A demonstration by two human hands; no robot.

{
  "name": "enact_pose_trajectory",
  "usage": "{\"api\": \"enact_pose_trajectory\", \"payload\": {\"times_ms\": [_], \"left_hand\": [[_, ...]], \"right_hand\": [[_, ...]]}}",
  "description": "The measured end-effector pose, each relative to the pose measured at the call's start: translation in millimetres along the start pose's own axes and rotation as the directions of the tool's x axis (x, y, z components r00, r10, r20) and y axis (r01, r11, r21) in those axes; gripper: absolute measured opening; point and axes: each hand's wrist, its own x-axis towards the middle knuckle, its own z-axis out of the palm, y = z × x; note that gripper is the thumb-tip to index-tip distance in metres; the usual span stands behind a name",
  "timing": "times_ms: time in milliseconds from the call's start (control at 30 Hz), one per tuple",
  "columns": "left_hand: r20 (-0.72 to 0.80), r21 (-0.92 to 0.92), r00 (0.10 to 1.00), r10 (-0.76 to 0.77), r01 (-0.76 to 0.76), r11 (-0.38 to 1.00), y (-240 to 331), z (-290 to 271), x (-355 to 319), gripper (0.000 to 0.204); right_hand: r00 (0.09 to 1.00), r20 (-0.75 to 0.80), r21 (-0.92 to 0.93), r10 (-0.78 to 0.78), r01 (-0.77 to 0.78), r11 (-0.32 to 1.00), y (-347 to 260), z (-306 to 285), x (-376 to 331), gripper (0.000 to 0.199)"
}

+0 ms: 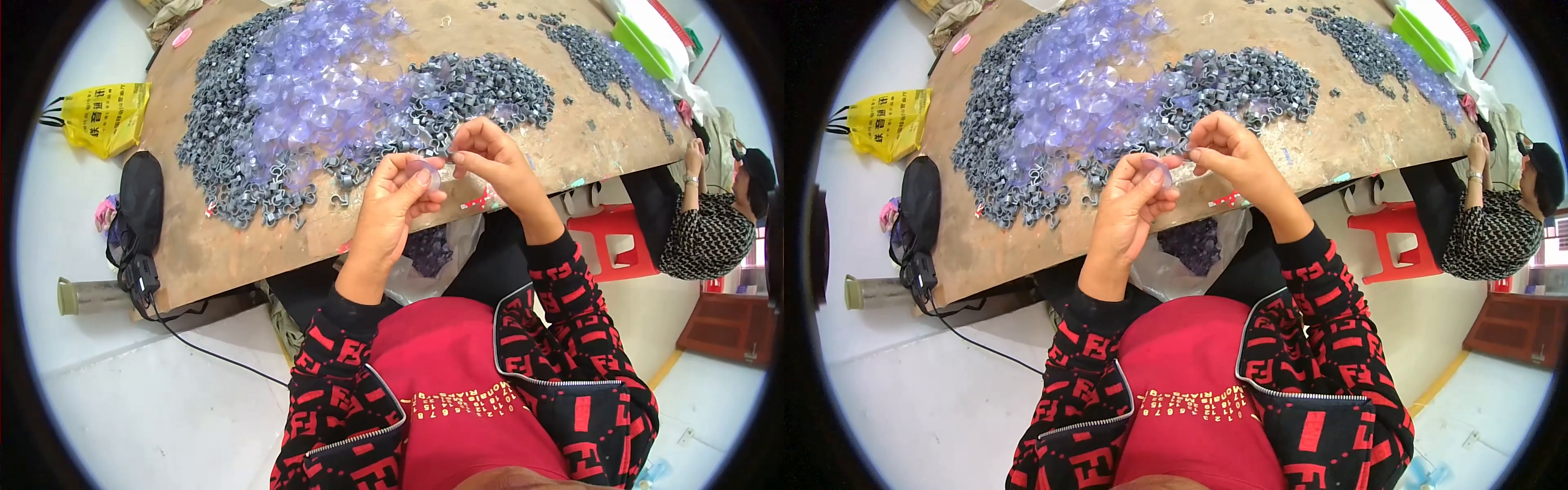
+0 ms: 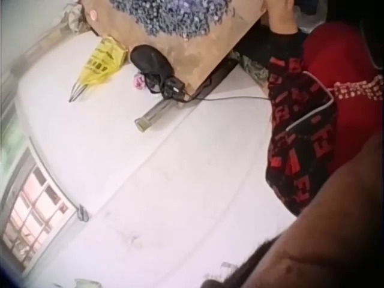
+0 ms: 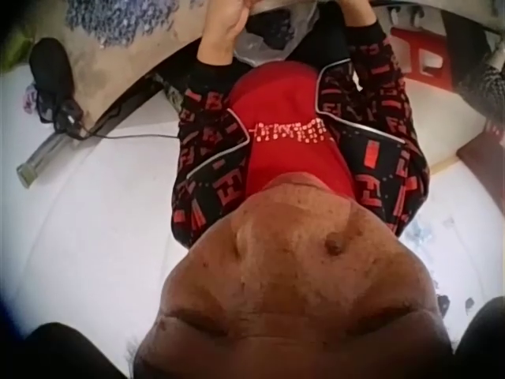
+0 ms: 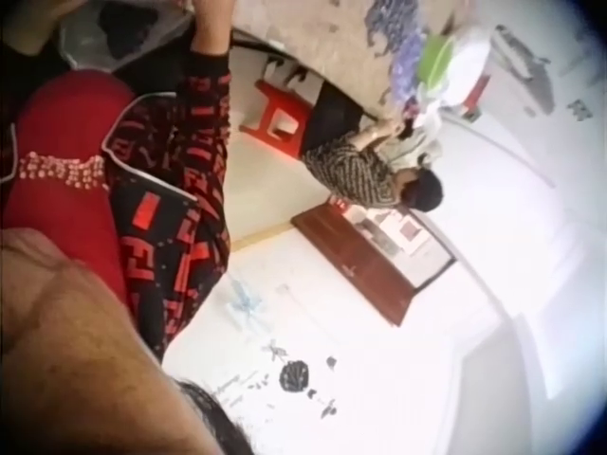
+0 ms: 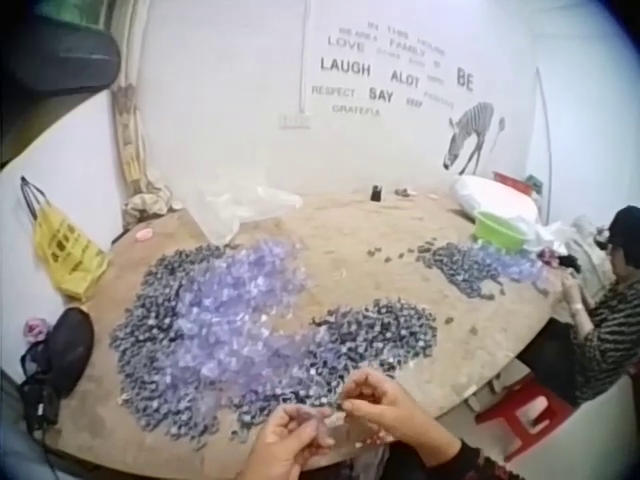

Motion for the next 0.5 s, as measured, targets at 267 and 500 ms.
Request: {"api": "enact_pose_trajectory", "payload": {"times_ms": [267,500], "left_hand": [[-0.049,0.111,0.998,0.048,-0.043,0.993,-3.9,-4.9,2.2,0.016],[-0.023,0.115,1.000,-0.011,0.014,0.993,-4.7,-12.9,3.6,0.011]], "right_hand": [[0.986,-0.040,-0.469,-0.161,0.124,0.874,2.1,20.9,-4.6,0.017],[0.998,0.029,-0.142,-0.046,0.050,0.989,12.9,6.4,-0.5,0.021]]}}
